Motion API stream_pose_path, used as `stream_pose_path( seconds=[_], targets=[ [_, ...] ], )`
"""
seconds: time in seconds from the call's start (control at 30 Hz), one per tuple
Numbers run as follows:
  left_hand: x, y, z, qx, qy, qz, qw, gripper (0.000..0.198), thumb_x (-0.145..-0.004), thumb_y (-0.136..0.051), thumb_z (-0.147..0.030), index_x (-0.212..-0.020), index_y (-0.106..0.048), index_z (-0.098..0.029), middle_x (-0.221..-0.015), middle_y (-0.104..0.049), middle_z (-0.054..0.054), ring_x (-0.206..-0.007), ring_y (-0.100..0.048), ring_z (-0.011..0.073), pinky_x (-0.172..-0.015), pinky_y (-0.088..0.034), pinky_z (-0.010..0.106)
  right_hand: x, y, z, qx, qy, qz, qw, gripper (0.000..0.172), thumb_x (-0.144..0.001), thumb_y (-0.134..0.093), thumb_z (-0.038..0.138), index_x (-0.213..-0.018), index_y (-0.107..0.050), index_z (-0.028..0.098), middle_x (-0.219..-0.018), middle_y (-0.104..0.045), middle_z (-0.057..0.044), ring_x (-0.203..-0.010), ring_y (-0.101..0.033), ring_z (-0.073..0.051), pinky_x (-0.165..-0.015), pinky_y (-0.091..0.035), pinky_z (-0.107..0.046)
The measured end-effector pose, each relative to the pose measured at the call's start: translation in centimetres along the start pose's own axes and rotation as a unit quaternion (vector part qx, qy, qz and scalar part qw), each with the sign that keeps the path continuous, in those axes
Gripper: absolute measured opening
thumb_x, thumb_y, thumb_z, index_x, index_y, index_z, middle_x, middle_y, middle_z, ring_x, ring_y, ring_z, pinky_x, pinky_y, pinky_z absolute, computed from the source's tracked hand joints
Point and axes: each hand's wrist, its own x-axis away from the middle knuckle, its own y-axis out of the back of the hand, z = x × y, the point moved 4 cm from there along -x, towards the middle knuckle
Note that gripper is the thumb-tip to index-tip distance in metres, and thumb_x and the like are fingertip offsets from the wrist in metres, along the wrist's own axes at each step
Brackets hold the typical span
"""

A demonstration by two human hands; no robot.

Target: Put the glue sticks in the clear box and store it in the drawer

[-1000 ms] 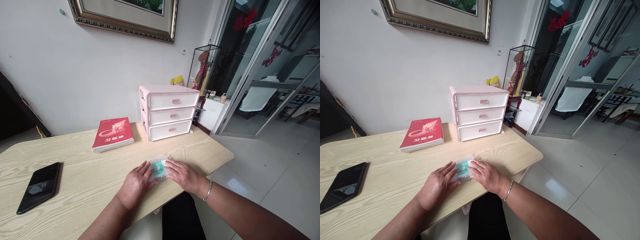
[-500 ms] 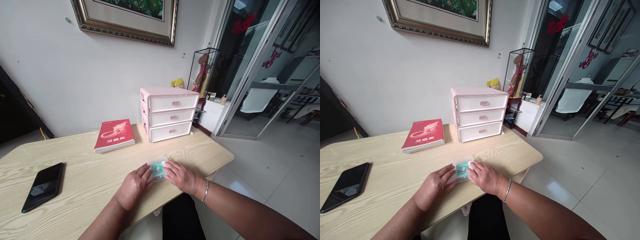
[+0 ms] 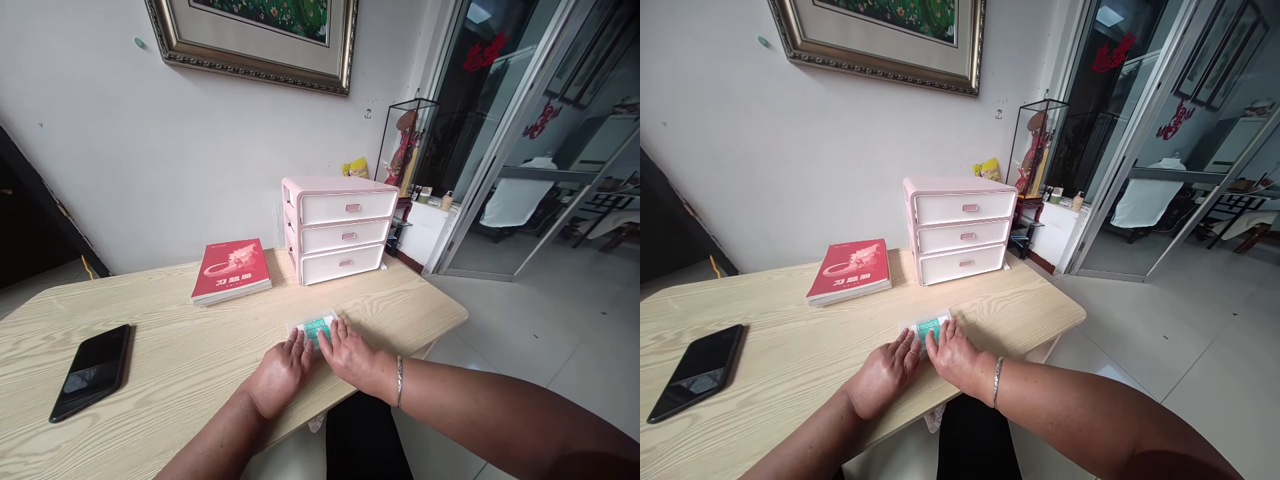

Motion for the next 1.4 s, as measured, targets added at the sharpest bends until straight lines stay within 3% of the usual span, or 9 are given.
stream_pose_path(
  seconds=[0.33, 0.53, 0.63, 0.77, 0.87, 1.0, 1.1, 1.23, 1.4],
  targets=[
    [-0.3, 0.3, -0.1, -0.062, -0.009, 0.046, 0.997, 0.038, -0.094, -0.045, -0.008, -0.131, -0.047, 0.002, -0.123, -0.063, 0.03, -0.118, -0.06, 0.0403, -0.08, -0.061, 0.043, -1.2, -1.7, 1.1, 0.029, -0.051, 0.082, 0.995, 0.04, -0.095, -0.04, 0.019, -0.131, -0.049, 0.003, -0.12, -0.062, -0.035, -0.106, -0.066, -0.043, -0.081, -0.05, -0.065],
    [-0.1, 0.3, -0.3, -0.053, -0.027, 0.05, 0.997, 0.041, -0.091, -0.043, -0.002, -0.132, -0.046, 0.004, -0.123, -0.061, 0.034, -0.118, -0.06, 0.0412, -0.079, -0.06, 0.043, -1.6, -0.8, 0.6, 0.016, -0.027, 0.111, 0.993, 0.041, -0.095, -0.041, 0.017, -0.133, -0.047, 0.003, -0.116, -0.063, -0.036, -0.102, -0.067, -0.042, -0.074, -0.051, -0.057],
    [0.0, -0.3, -0.1, -0.033, -0.014, 0.041, 0.999, 0.041, -0.092, -0.042, -0.003, -0.132, -0.047, 0.003, -0.125, -0.061, 0.033, -0.12, -0.059, 0.0412, -0.08, -0.06, 0.045, -1.7, -0.4, -0.2, -0.025, -0.035, 0.125, 0.991, 0.047, -0.092, -0.047, 0.018, -0.138, -0.045, 0.006, -0.118, -0.063, -0.033, -0.106, -0.064, -0.04, -0.083, -0.049, -0.058],
    [0.0, -0.5, 0.7, 0.035, 0.033, -0.004, 0.999, 0.031, -0.094, -0.045, -0.009, -0.123, -0.057, -0.003, -0.12, -0.066, 0.028, -0.116, -0.063, 0.0379, -0.08, -0.06, 0.045, -0.5, 0.2, -2.0, -0.145, -0.077, 0.087, 0.983, 0.056, -0.087, -0.05, 0.01, -0.142, -0.042, 0.012, -0.126, -0.06, -0.022, -0.122, -0.055, -0.031, -0.105, -0.041, -0.052],
    [-0.3, 0.5, 1.4, 0.071, 0.057, -0.034, 0.995, 0.022, -0.095, -0.049, -0.014, -0.111, -0.062, -0.008, -0.114, -0.07, 0.023, -0.109, -0.068, 0.0341, -0.075, -0.061, 0.042, 1.2, 0.7, -3.4, -0.262, -0.129, 0.049, 0.955, 0.067, -0.079, -0.047, 0.003, -0.144, -0.04, 0.017, -0.139, -0.053, -0.013, -0.135, -0.043, -0.023, -0.116, -0.034, -0.042],
    [-0.6, 1.5, 1.5, 0.085, 0.053, -0.046, 0.994, 0.014, -0.093, -0.054, -0.016, -0.1, -0.065, -0.011, -0.105, -0.073, 0.017, -0.104, -0.069, 0.0304, -0.081, -0.06, 0.042, 2.0, 1.5, -4.0, -0.322, -0.139, 0.072, 0.934, 0.076, -0.073, -0.054, 0.007, -0.147, -0.037, 0.015, -0.156, -0.033, -0.015, -0.147, -0.024, -0.027, -0.12, -0.028, -0.046],
    [-0.4, 0.9, 0.7, 0.052, 0.033, -0.038, 0.997, 0.014, -0.091, -0.055, -0.011, -0.1, -0.065, -0.009, -0.104, -0.072, 0.017, -0.105, -0.069, 0.0314, -0.084, -0.059, 0.043, 1.0, 2.0, -3.9, -0.339, -0.123, 0.106, 0.927, 0.076, -0.078, -0.064, 0.016, -0.148, -0.036, 0.017, -0.159, -0.027, -0.017, -0.15, -0.017, -0.032, -0.121, -0.023, -0.051],
    [-0.2, -0.6, -0.5, -0.017, 0.002, 0.005, 1.0, 0.025, -0.09, -0.05, -0.003, -0.112, -0.06, -0.002, -0.113, -0.068, 0.027, -0.11, -0.066, 0.0373, -0.086, -0.056, 0.049, -1.1, 1.5, -3.9, -0.359, -0.102, 0.145, 0.916, 0.078, -0.078, -0.075, 0.029, -0.146, -0.041, 0.015, -0.158, -0.028, -0.022, -0.148, -0.02, -0.036, -0.118, -0.028, -0.052],
    [-0.7, -1.0, -0.2, -0.073, -0.009, 0.048, 0.996, 0.032, -0.092, -0.046, -0.004, -0.123, -0.053, 0.0, -0.112, -0.068, 0.03, -0.107, -0.067, 0.0382, -0.087, -0.054, 0.053, -2.7, 0.5, -4.2, -0.33, -0.089, 0.118, 0.932, 0.057, -0.087, -0.067, 0.024, -0.14, -0.048, 0.014, -0.148, -0.042, -0.023, -0.143, -0.034, -0.036, -0.111, -0.04, -0.051]
  ],
)
